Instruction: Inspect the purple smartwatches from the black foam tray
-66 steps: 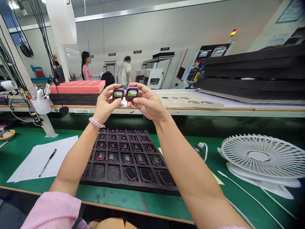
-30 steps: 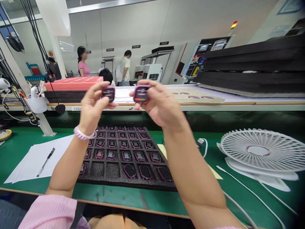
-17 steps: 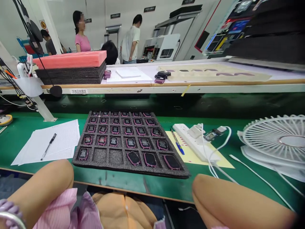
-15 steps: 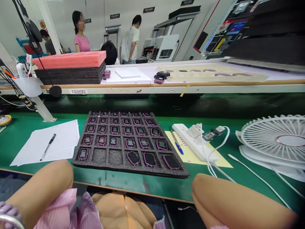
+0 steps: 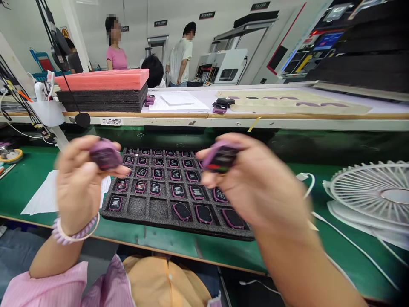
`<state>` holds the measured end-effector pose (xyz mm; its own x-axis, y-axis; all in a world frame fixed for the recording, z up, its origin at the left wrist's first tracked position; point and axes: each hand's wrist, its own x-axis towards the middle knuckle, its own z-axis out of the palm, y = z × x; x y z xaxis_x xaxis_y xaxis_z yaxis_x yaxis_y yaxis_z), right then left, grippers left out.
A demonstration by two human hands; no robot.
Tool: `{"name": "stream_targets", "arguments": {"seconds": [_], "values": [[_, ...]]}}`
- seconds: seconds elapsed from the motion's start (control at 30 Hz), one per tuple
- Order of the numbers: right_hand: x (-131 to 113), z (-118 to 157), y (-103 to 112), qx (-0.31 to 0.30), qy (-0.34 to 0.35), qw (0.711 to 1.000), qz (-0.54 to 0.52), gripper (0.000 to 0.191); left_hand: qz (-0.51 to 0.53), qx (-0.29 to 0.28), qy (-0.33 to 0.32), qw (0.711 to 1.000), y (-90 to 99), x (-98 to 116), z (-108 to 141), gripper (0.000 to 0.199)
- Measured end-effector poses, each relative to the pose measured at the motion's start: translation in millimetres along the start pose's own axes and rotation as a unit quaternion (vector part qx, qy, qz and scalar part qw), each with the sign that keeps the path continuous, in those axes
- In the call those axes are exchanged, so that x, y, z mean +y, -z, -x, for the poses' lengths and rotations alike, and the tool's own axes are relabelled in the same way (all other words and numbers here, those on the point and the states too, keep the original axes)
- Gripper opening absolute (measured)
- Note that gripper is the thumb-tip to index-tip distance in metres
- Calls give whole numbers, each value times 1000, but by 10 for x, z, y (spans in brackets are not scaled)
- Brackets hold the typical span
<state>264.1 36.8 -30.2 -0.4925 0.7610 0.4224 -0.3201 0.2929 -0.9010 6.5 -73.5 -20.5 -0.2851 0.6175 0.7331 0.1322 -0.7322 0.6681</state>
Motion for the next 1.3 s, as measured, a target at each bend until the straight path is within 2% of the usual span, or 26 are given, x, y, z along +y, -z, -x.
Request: {"name": "stream_targets", "arguments": {"seconds": [0.03,0.1,0.17,0.23,0.3,0.43,0.53,0.6,0.67,0.73,0.77,0.8,0.87,0.97,1.03,1.13,1.2,1.3], "values": [[113,2,-52,-16,-45,998,-45,39,33,-25,63,997,-8,-106,45,23],[394,-6,-149,-49,-156,981,-108,53,49,-68,216,973,-33,-343,164,20],[675,-4,-223,-58,-215,968,-113,61,30,-84,294,952,-56,-546,301,26],[879,23,-268,-62,-234,964,-105,62,19,-106,325,940,-67,-669,419,35],[978,62,-288,-68,-246,961,-110,59,28,-134,341,930,-57,-718,492,43],[992,123,-289,-80,-272,948,-144,55,40,-163,370,914,29,-736,530,59],[1009,155,-278,-111,-273,943,-155,65,18,-188,399,897,133,-767,544,62],[1051,184,-266,-144,-260,944,-140,71,-41,-216,397,891,205,-793,566,59],[1098,219,-256,-175,-237,953,-75,65,-149,-257,351,888,269,-816,593,50],[1133,255,-258,-195,-167,963,78,50,-273,-297,276,872,315,-838,619,43],[1144,271,-266,-197,-110,958,175,44,-324,-312,244,859,330,-850,629,41],[1154,284,-280,-194,-47,941,273,41,-365,-323,222,845,340,-863,636,41],[1173,300,-322,-179,45,883,431,37,-418,-345,211,813,349,-885,637,43],[1202,304,-377,-170,63,815,550,39,-461,-382,222,770,349,-880,603,53],[1184,295,-364,-174,61,794,579,46,-478,-392,214,756,326,-843,567,63],[1022,271,-213,-130,104,785,596,50,-473,-392,187,767,195,-769,523,59],[839,262,-31,-80,137,789,594,39,-456,-405,174,773,13,-745,508,45],[602,290,292,-57,139,775,614,36,-443,-464,164,749,-370,-790,494,31]]}}
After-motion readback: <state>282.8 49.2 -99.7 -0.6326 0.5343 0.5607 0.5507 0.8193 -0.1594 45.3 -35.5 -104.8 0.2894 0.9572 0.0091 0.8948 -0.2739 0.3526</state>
